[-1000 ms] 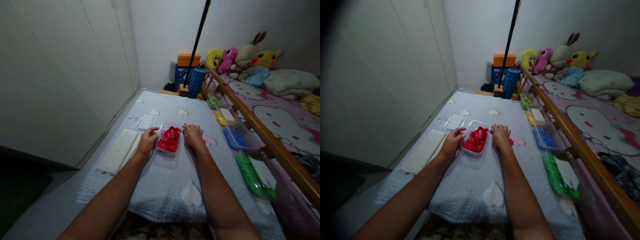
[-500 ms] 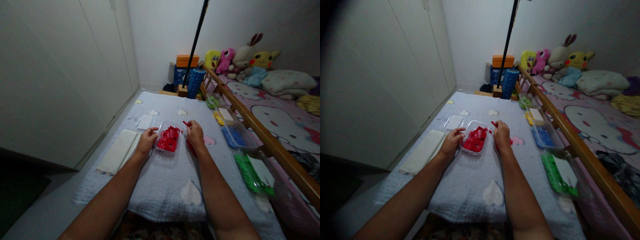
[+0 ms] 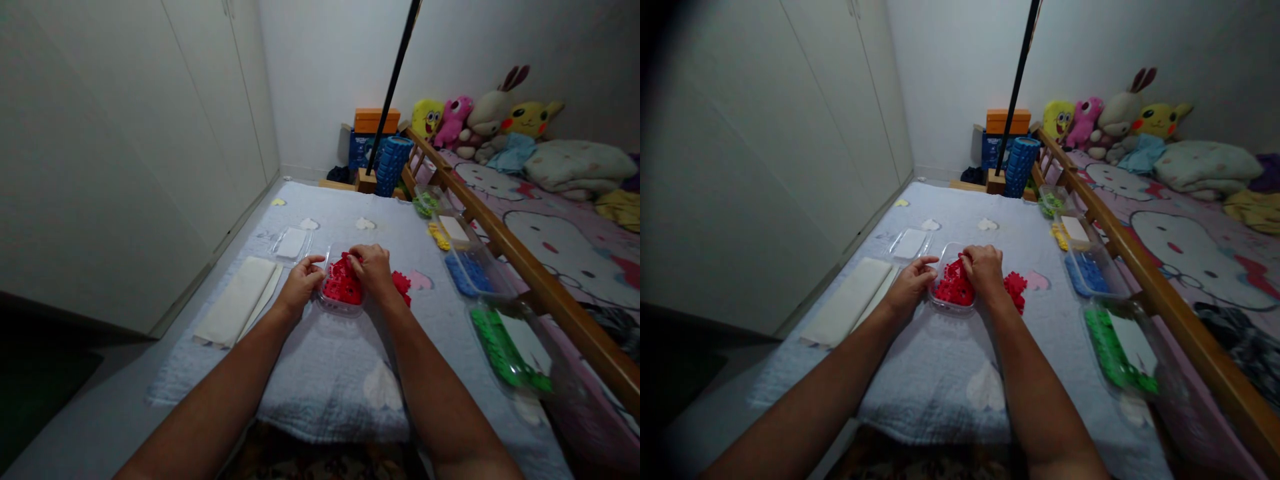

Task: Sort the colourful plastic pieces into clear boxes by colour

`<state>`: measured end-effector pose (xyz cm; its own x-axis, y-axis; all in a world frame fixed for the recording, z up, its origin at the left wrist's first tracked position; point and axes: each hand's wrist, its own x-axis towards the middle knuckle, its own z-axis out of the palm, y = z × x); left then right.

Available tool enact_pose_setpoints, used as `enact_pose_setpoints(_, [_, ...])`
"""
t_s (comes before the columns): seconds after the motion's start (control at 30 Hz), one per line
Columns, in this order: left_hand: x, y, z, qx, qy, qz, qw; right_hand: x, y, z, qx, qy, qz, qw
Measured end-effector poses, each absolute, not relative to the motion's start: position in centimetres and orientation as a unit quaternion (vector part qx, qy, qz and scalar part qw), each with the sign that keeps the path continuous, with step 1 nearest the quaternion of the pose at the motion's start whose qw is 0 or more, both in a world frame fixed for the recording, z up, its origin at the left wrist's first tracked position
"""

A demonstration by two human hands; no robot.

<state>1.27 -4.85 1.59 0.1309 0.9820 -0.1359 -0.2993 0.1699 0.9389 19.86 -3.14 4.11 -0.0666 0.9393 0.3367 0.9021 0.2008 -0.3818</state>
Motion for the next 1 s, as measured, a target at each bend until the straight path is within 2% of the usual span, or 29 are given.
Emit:
enact_pose_setpoints(0.3, [1.4, -5.1, 1.8, 0.418, 0.431, 0.477, 0.642, 19.6, -2.6, 3.9, -0.637, -0.727, 0.058, 0.25])
enact_pose_setpoints(0.47, [1.4, -5.1, 1.6, 0.41, 0.431, 0.48, 0.645, 20.5, -2.5, 3.6, -0.59, -0.712, 0.117, 0.361])
enact_pose_setpoints(0.6, [1.4, -5.1, 1.8, 0.409, 0.437, 0.486, 0.636, 22.3, -2.2, 3.5, -0.624, -0.652, 0.096, 0.42])
enact_pose_setpoints(0.67, [1.4, -5.1, 1.9, 0.407, 0.443, 0.492, 0.629, 23.3, -2.1, 3.4, -0.663, -0.629, 0.079, 0.398])
enact_pose_setpoints(0.8, [1.3, -4.9, 1.9, 0.406, 0.448, 0.519, 0.604, 24.5, -2.1, 2.9, -0.739, -0.611, 0.067, 0.277])
enact_pose_setpoints(1.0, [0.8, -4.5, 1.7, 0.401, 0.469, 0.551, 0.562, 23.9, -2.6, 2.0, -0.722, -0.675, 0.048, 0.141])
